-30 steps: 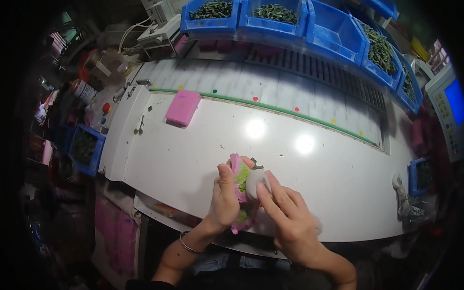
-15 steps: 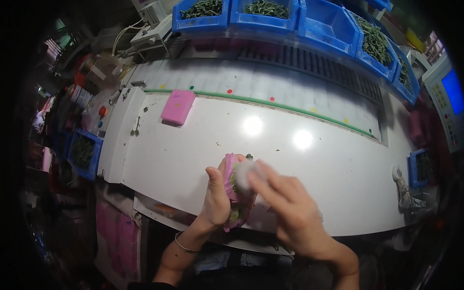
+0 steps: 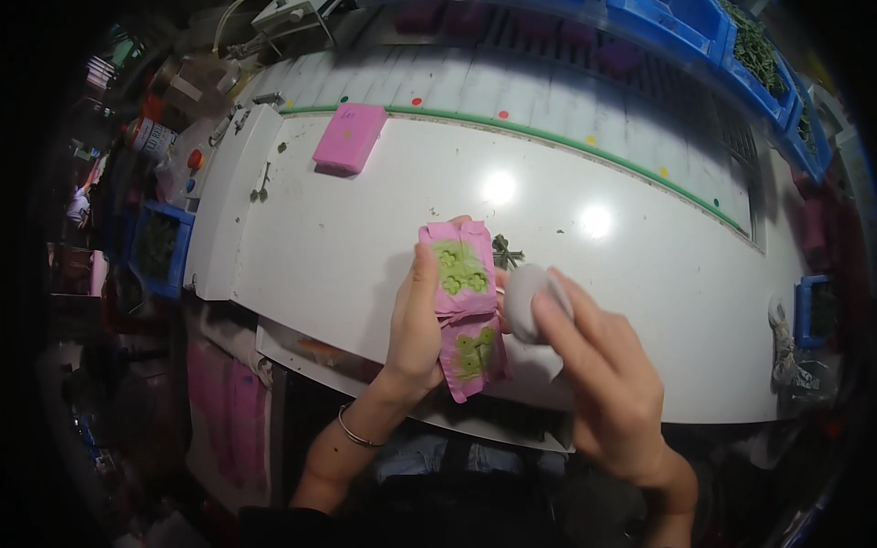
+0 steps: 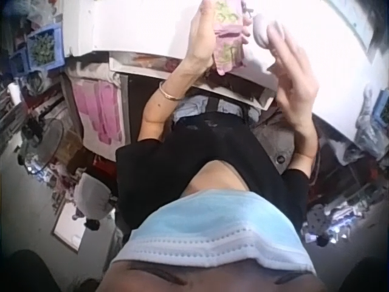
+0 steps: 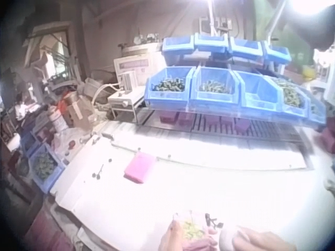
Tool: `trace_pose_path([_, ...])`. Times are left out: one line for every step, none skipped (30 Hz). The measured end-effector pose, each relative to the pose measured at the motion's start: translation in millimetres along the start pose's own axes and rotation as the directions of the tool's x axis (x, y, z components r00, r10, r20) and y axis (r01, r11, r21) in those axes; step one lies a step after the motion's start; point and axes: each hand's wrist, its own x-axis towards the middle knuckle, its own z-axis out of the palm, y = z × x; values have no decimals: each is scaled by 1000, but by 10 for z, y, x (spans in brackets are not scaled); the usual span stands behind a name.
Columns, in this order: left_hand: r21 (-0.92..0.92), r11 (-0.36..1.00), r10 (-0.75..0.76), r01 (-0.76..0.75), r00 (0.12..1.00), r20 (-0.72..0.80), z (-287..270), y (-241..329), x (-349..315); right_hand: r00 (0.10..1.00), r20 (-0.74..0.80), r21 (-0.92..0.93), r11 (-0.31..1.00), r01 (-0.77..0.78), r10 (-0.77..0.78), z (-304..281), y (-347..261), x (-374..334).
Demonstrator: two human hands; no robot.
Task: The person picks small green plastic leaf-shaped components from blue storage bins and fits them into specific slots within a pink mold, using a grey cloth-covered tool to press the pieces firmly into the mold.
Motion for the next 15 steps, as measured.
trace_pose_path([-76,997,3,-7,999,-43,-1,-18,-2,996,-6,-33,996,88,-88,30,9,-39])
trace_pose_path([-127,992,-4,-4,998,-65,41,15,-16,992,-25,-48,991,122,-123,70,-6,-71])
trace_pose_path([-128,992,-9,0,998,-69,55,14,-27,986,-45,-63,986,157,-159,118,-33,-99])
trace_pose_path([-210,976,-69,52,995,-73,79,8,-28,986,-65,-115,983,144,-152,156,-56,-131])
trace_pose_path([-290,952,-128,102,989,-72,101,0,-26,987,-63,-119,983,141,-149,188,-39,-144])
trace_pose_path([-243,968,-82,66,995,-55,117,-18,-12,983,20,-196,963,183,-183,217,-15,-158])
trace_pose_path([-243,968,-82,67,995,-54,134,-11,-20,972,106,-264,936,233,-212,240,-4,-160])
trace_pose_path([-142,989,-56,45,996,-72,164,11,-40,976,139,-274,941,201,-168,223,-28,-157])
trace_pose_path([-39,999,-28,24,996,-86,194,25,-53,976,137,-276,940,199,-166,175,-47,-137])
trace_pose_path([-81,996,-37,27,992,-122,202,20,-68,973,181,-227,957,182,-142,135,-67,-103])
trace_pose_path([-78,997,-35,26,991,-126,194,26,-76,967,225,-179,970,163,-121,106,-82,-80])
trace_pose_path([-97,995,-10,-2,992,-127,184,34,-80,966,225,-174,971,165,-124,87,-89,-74])
trace_pose_path([-117,993,16,-31,992,-126,189,29,-69,980,169,-119,985,126,-105,56,-75,-75])
trace_pose_path([-117,993,18,-34,992,-128,171,13,-51,990,113,-60,994,91,-84,44,-61,-75])
trace_pose_path([-47,997,58,-63,994,-98,132,-14,-28,990,114,-58,994,94,-87,59,-50,-79])
